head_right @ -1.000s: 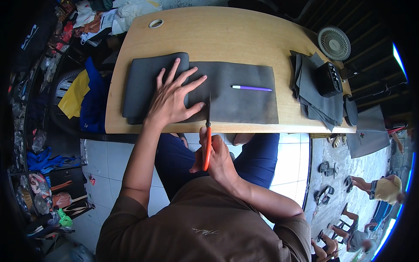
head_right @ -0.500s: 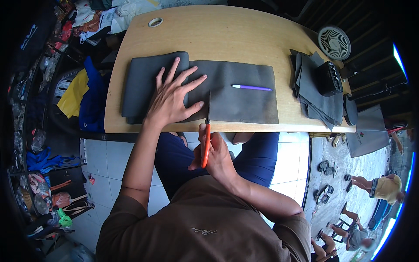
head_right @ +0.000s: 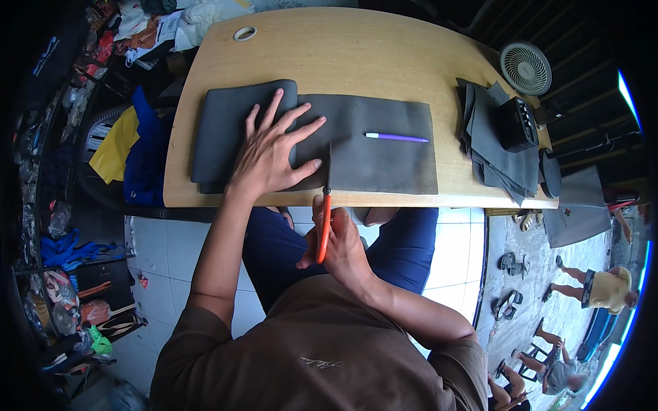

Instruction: Using scissors to cut along marked lines on a piece of dark fabric.

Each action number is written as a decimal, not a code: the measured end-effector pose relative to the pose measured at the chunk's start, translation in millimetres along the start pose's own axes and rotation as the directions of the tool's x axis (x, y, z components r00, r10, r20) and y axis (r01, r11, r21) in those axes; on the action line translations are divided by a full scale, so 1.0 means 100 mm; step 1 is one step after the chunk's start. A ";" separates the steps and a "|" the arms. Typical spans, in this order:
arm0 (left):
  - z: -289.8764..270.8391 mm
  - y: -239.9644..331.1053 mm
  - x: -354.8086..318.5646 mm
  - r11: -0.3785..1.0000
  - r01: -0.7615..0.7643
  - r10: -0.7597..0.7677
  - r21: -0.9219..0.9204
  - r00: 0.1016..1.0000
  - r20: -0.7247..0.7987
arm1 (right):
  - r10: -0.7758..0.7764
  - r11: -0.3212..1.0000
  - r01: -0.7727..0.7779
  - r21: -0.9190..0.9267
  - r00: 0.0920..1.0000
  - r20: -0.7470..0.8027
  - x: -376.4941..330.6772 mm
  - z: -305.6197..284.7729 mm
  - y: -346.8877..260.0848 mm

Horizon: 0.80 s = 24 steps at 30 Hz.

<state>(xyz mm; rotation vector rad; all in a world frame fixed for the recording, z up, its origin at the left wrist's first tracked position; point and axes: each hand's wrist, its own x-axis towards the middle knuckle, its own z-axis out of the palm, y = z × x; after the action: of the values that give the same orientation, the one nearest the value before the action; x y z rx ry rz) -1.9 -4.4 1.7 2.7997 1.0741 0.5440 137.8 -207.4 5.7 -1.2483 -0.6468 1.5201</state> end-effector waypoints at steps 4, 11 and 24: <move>0.01 0.00 0.00 1.000 -0.001 0.001 0.004 1.000 -0.003 | -0.011 1.000 0.011 -0.012 1.000 0.000 -0.01 0.02 -0.03; 0.04 -0.01 -0.01 0.999 -0.011 0.008 -0.050 0.998 -0.056 | 0.028 0.994 -0.033 -0.108 0.998 -0.048 -0.03 0.07 -0.13; 0.00 0.01 -0.02 1.000 0.004 -0.004 -0.014 1.000 -0.019 | 0.064 0.995 -0.065 -0.080 0.998 -0.015 0.01 0.02 -0.14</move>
<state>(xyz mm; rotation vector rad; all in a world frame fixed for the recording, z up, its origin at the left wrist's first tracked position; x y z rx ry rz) -2.5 -6.6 1.3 2.7855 1.0749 0.5771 141.1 -201.4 18.1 -1.3502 -0.6711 1.5507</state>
